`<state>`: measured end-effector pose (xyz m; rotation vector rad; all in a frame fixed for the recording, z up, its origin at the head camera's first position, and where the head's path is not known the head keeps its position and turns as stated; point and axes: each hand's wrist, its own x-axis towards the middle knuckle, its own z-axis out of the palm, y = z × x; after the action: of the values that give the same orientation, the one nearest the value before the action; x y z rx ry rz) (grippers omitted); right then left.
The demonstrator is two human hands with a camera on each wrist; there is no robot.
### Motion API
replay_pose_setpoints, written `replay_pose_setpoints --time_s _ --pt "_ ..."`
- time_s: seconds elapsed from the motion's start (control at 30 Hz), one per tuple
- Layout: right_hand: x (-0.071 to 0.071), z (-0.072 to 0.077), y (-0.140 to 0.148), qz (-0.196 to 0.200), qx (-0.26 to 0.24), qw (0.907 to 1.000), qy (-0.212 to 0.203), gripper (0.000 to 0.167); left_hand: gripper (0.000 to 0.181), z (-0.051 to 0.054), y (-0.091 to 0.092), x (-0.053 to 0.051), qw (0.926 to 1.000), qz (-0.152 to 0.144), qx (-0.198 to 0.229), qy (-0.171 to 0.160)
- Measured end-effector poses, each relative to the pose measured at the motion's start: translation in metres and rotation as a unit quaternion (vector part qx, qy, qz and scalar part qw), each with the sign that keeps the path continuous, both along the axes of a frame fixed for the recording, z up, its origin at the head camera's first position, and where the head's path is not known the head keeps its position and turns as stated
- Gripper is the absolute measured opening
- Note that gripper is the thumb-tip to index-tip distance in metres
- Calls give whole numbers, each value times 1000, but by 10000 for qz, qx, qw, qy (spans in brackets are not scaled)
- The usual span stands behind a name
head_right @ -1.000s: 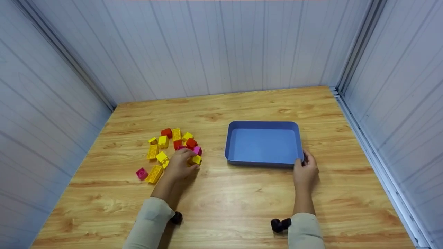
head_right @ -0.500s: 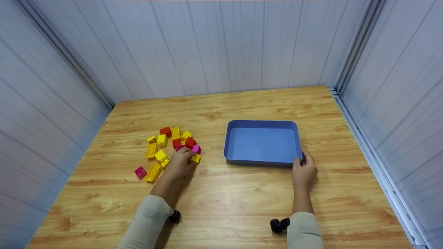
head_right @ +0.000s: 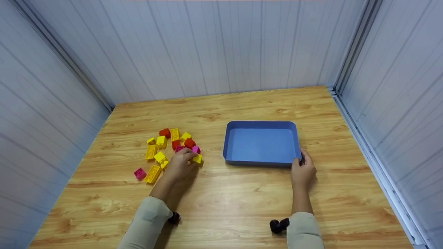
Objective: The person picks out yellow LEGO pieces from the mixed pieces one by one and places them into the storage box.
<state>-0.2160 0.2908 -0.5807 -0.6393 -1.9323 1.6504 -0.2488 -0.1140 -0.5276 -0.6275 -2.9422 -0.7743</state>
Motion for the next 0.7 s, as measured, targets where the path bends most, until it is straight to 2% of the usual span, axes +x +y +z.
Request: replay_pose_setpoints --time_s 0.2,0.23,0.33,0.43,0.57,0.7 --pt "1 -2 -2 -14 -28 9999 112 41 27 11 13 4 9989 -130 375 243" --pt "1 -3 -2 -18 -42 9999 138 40 26 12 16 4 9981 -162 469 371" --pt "1 -3 -1 -21 -52 9998 175 40 24 15 27 3 9941 -167 736 780" --pt "1 -2 1 -2 -32 9999 144 40 25 17 42 3 9879 -86 1257 905" --pt "0 -1 2 42 -3 9999 145 41 26 21 62 3 9837 -105 1683 631" --pt "-1 -2 1 26 8 9999 168 41 27 22 80 -1 9852 -270 1565 639"
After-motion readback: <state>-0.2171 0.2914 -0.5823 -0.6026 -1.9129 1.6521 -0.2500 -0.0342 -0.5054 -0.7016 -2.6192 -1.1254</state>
